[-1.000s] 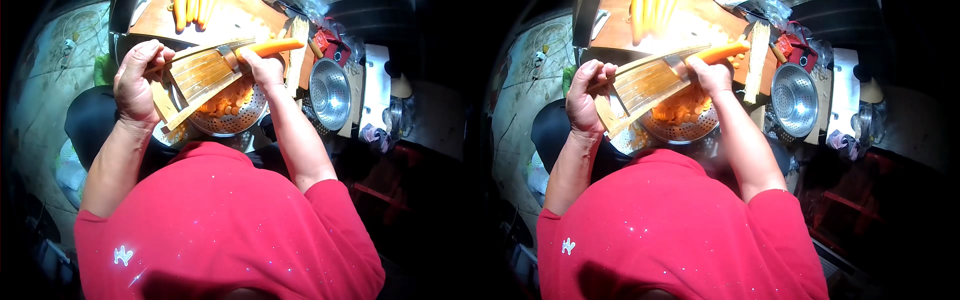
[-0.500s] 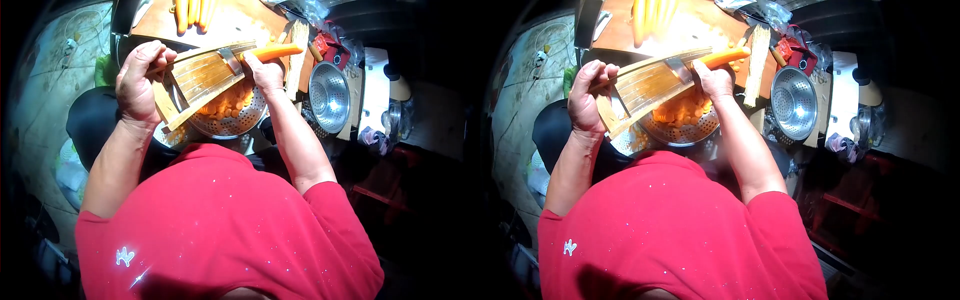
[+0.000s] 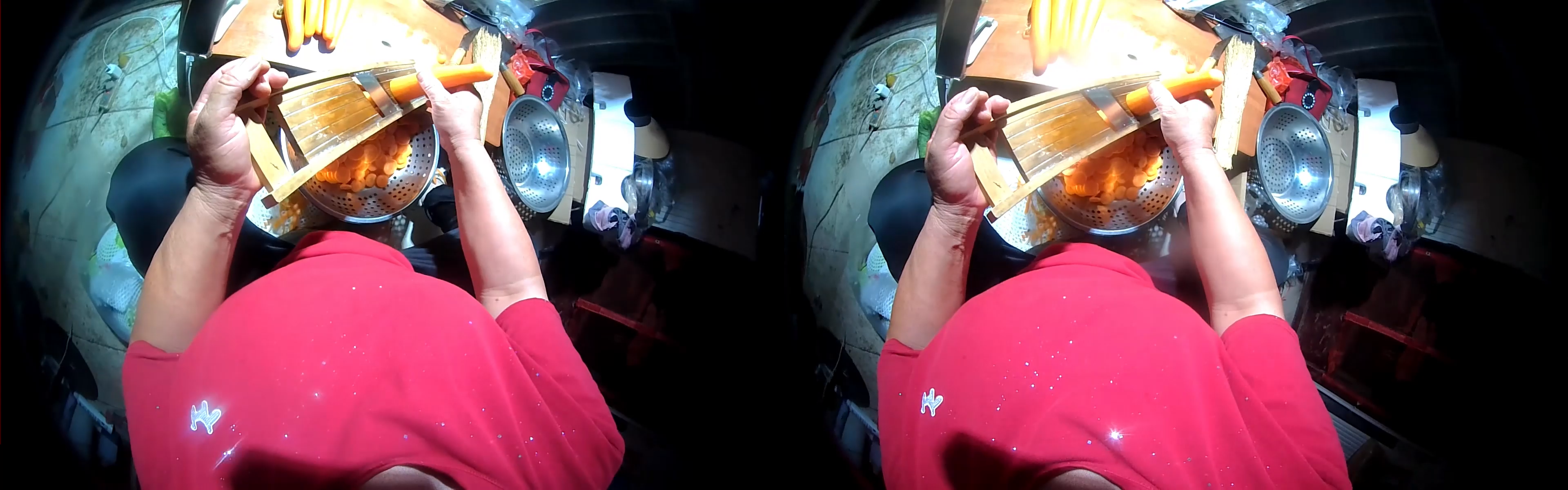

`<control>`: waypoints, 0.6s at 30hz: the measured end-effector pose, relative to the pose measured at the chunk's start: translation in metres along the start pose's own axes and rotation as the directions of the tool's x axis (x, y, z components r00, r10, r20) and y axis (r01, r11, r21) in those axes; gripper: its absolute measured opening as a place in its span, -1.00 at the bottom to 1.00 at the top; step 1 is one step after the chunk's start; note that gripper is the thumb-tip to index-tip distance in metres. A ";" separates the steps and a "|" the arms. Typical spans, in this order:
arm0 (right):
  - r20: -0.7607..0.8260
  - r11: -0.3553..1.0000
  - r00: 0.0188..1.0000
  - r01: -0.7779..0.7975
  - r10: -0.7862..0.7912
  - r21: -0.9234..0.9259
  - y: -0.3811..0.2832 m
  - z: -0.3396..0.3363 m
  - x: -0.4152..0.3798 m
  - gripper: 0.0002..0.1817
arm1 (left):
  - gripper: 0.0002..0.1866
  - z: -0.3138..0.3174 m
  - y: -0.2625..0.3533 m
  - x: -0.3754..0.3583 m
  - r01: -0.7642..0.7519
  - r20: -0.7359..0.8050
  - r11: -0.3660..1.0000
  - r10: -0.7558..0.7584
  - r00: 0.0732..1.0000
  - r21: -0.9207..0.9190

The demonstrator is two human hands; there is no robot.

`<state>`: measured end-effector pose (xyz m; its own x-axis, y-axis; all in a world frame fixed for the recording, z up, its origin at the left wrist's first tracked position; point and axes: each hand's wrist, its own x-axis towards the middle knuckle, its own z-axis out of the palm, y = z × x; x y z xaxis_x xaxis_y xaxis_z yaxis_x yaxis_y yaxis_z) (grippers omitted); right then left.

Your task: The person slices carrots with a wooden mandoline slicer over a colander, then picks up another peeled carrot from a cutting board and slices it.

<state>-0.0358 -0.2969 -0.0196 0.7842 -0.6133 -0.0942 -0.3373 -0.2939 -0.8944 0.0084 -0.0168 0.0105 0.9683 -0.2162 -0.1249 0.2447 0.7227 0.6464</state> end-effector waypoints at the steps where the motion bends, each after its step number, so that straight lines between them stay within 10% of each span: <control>1: 0.009 1.000 1.000 0.025 -0.025 -0.007 -0.008 0.002 -0.006 -0.72 | -0.82 0.000 0.000 0.000 -0.002 -0.007 1.000 0.002 1.000 0.001; 6: 0.194 0.892 0.873 0.420 -0.447 0.164 -0.055 0.019 -0.078 -0.73 | -0.83 -0.001 0.000 0.000 0.012 -0.015 1.000 -0.012 1.000 -0.016; 8: 0.248 0.935 0.914 0.265 -0.321 0.237 -0.055 0.016 -0.066 -0.69 | -0.84 0.000 -0.001 -0.002 0.013 -0.014 0.999 -0.013 1.000 -0.036; 10: 0.139 0.994 0.989 0.066 -0.054 -0.083 -0.054 0.010 -0.044 -0.67 | -0.84 -0.001 -0.001 -0.002 0.018 -0.004 1.000 -0.018 1.000 -0.007; 14: 0.004 0.997 0.997 0.077 -0.077 -0.004 0.004 0.010 0.012 -0.67 | -0.83 -0.004 0.000 -0.001 0.021 -0.028 1.000 -0.020 0.999 0.015; 18: 0.284 0.899 0.853 0.421 -0.438 0.123 -0.053 0.019 -0.061 -0.56 | -0.87 -0.006 0.001 0.000 0.034 0.022 0.999 -0.033 0.999 -0.038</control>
<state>-0.0555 -0.2301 0.0256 0.9645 -0.1860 0.1873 0.0910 -0.4318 -0.8974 0.0087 -0.0124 0.0069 0.9583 -0.2544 -0.1300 0.2793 0.7396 0.6124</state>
